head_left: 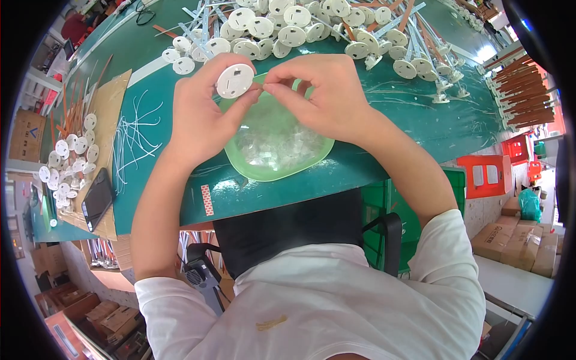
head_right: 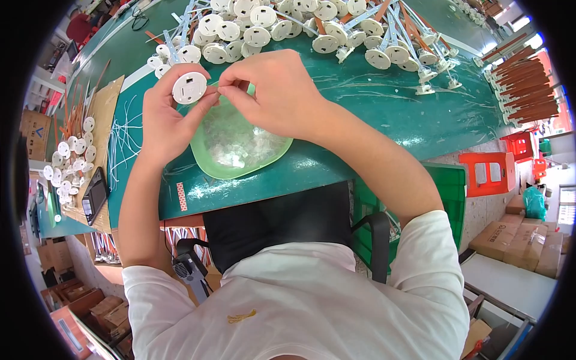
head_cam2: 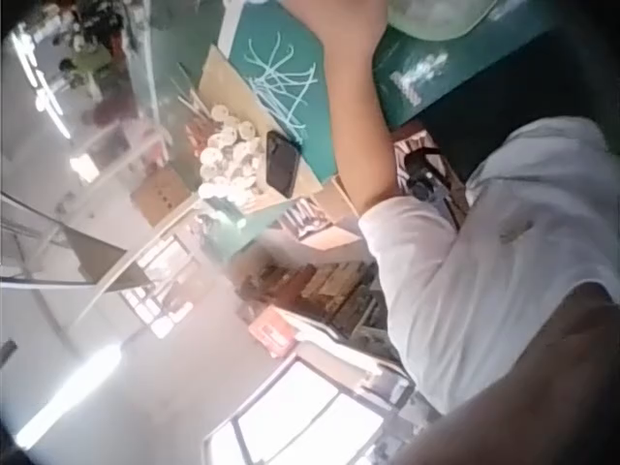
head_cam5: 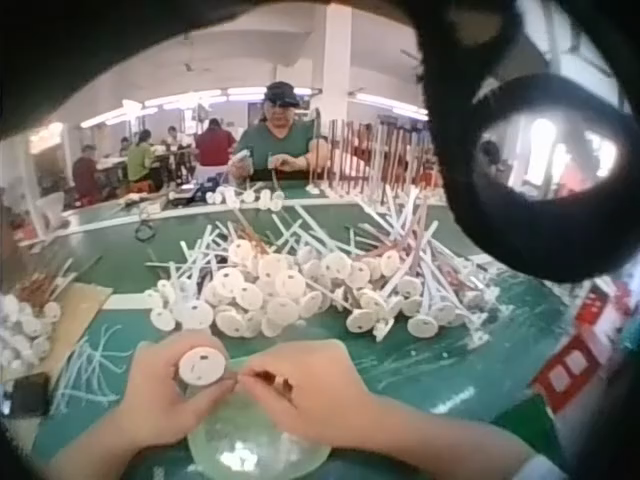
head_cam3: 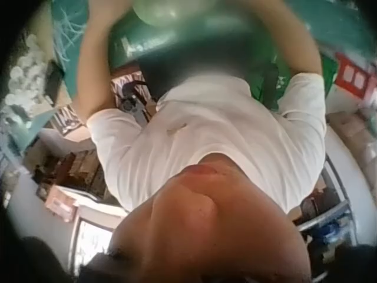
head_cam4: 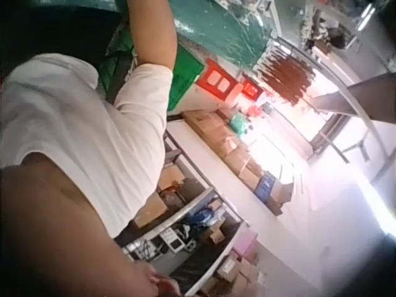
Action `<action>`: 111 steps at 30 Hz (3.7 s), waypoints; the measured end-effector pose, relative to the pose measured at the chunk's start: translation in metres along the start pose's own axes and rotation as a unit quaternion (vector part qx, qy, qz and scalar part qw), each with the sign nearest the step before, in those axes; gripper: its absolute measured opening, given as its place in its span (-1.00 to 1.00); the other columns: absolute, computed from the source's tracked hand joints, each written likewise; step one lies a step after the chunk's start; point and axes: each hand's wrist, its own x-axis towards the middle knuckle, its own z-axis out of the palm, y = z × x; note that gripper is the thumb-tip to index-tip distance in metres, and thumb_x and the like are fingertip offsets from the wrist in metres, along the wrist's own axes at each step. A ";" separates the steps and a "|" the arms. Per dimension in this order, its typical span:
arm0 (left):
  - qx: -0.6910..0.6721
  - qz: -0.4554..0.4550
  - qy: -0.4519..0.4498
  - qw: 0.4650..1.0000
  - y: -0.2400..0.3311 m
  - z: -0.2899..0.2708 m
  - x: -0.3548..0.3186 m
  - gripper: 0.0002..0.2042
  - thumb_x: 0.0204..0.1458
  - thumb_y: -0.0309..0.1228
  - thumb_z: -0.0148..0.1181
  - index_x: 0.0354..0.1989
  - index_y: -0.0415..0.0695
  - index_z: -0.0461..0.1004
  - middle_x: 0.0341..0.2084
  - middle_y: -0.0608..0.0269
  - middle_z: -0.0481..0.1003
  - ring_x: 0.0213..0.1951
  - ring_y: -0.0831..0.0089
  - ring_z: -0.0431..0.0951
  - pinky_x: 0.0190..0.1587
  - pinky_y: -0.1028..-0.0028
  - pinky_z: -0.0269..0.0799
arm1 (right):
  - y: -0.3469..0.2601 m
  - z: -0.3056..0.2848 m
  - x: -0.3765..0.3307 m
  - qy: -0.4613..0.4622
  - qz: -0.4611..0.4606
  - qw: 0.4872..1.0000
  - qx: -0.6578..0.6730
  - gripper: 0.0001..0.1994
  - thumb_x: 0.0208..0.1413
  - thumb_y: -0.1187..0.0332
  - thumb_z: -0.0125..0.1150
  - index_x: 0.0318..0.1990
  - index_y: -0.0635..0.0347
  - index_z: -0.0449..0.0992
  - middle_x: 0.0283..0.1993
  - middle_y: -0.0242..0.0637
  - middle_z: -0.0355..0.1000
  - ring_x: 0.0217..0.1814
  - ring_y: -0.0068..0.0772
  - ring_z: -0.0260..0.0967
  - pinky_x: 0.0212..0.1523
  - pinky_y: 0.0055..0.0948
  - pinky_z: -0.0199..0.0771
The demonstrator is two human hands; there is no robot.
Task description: Assembling LED light strips by attaching plastic caps to individual LED components.
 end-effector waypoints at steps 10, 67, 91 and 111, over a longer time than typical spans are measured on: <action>0.028 0.003 -0.012 1.000 0.000 0.000 0.001 -0.70 -0.06 -0.54 0.39 -0.11 -0.17 0.51 -0.31 0.17 0.62 -0.26 0.39 0.66 -0.14 0.50 0.50 | 0.003 -0.001 0.001 -0.015 -0.050 0.998 -0.034 -0.93 0.02 0.49 0.33 -0.31 0.21 0.62 -0.42 -0.27 0.58 -0.43 -0.43 0.56 -0.47 -0.53 0.52; -0.124 0.000 0.014 0.992 0.000 0.009 -0.012 -0.51 0.16 -0.61 0.18 0.29 -0.29 0.34 -0.47 0.40 0.49 -0.42 0.73 0.33 -0.30 0.71 0.25 | -0.005 0.010 -0.003 0.206 -0.215 0.952 -0.064 -0.77 -0.27 0.60 0.30 -0.35 0.27 0.51 -0.42 -0.27 0.49 -0.54 -0.27 0.38 -0.57 -0.41 0.37; 0.227 0.024 0.092 0.969 0.035 -0.105 0.043 -0.69 0.15 -0.25 0.24 -0.08 -0.24 0.59 -0.62 0.16 0.59 -0.57 0.42 0.60 -0.43 0.43 0.45 | -0.002 0.001 -0.003 0.151 -0.127 0.979 -0.043 -0.86 -0.01 0.61 0.32 -0.26 0.30 0.59 -0.33 -0.20 0.55 -0.38 -0.31 0.52 -0.35 -0.45 0.52; 0.586 -0.232 -0.180 0.755 -0.028 -0.392 -0.059 -0.73 0.12 -0.32 0.16 -0.06 -0.15 0.59 -0.21 -0.10 0.57 -0.10 -0.06 0.54 -0.04 0.14 0.44 | -0.001 0.007 -0.001 0.176 -0.041 0.982 -0.046 -0.92 0.00 0.56 0.33 -0.32 0.25 0.59 -0.43 -0.27 0.54 -0.46 -0.43 0.49 -0.47 -0.51 0.45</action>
